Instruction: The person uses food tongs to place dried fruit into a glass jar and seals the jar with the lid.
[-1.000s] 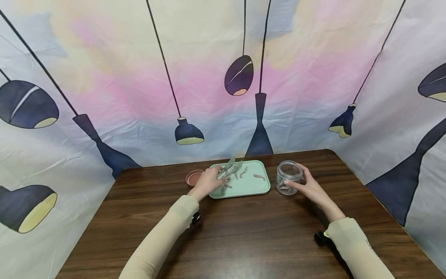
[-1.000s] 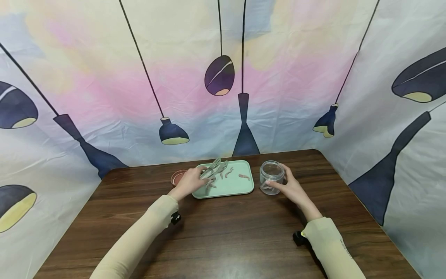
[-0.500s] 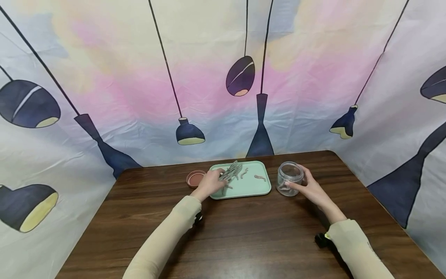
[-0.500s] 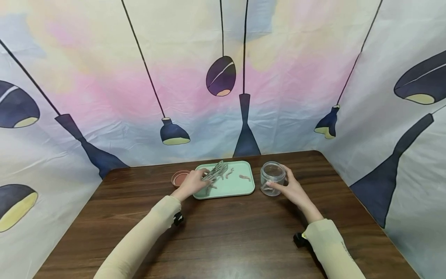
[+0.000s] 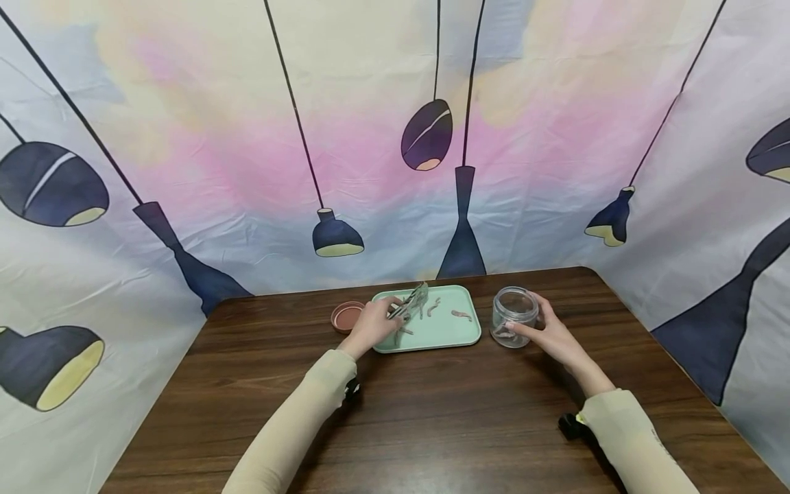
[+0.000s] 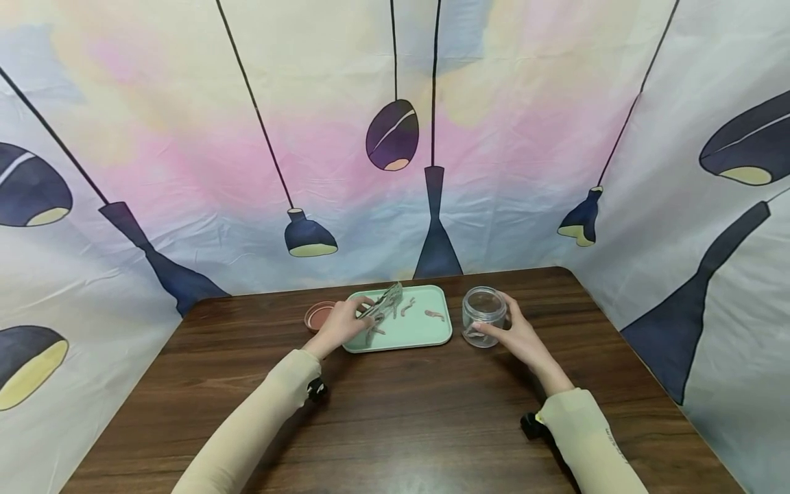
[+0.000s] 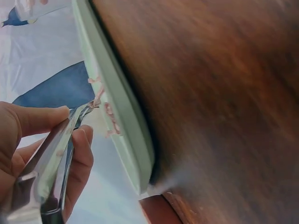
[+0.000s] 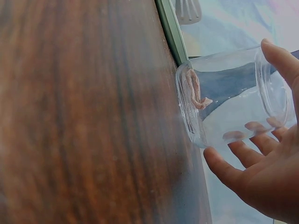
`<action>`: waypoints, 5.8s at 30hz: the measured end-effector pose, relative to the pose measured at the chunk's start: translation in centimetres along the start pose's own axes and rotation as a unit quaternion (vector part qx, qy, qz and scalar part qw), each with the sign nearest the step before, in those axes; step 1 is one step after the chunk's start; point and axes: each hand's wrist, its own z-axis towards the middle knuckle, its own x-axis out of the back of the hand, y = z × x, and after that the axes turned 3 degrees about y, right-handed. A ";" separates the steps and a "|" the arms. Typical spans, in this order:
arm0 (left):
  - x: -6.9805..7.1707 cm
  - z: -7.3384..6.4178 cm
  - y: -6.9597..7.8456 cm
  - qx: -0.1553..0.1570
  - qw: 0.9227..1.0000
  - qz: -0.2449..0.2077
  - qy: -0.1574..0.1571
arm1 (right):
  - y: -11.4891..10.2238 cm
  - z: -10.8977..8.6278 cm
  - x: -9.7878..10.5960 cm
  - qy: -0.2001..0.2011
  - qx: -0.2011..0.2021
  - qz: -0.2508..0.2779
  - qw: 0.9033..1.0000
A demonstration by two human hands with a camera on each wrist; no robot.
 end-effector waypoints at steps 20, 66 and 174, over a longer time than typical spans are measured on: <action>3.7 1.2 3.3 0.016 0.988 -0.112 0.104 | 0.2 -0.2 -0.1 -0.003 -0.001 -0.005 1.000; -4.4 2.5 15.0 -0.125 0.987 -0.089 0.051 | 0.0 0.2 0.0 -0.004 0.010 0.026 1.000; -0.1 1.6 3.7 -0.016 0.992 0.105 -0.064 | 0.2 -0.2 -0.2 0.008 0.005 0.006 1.000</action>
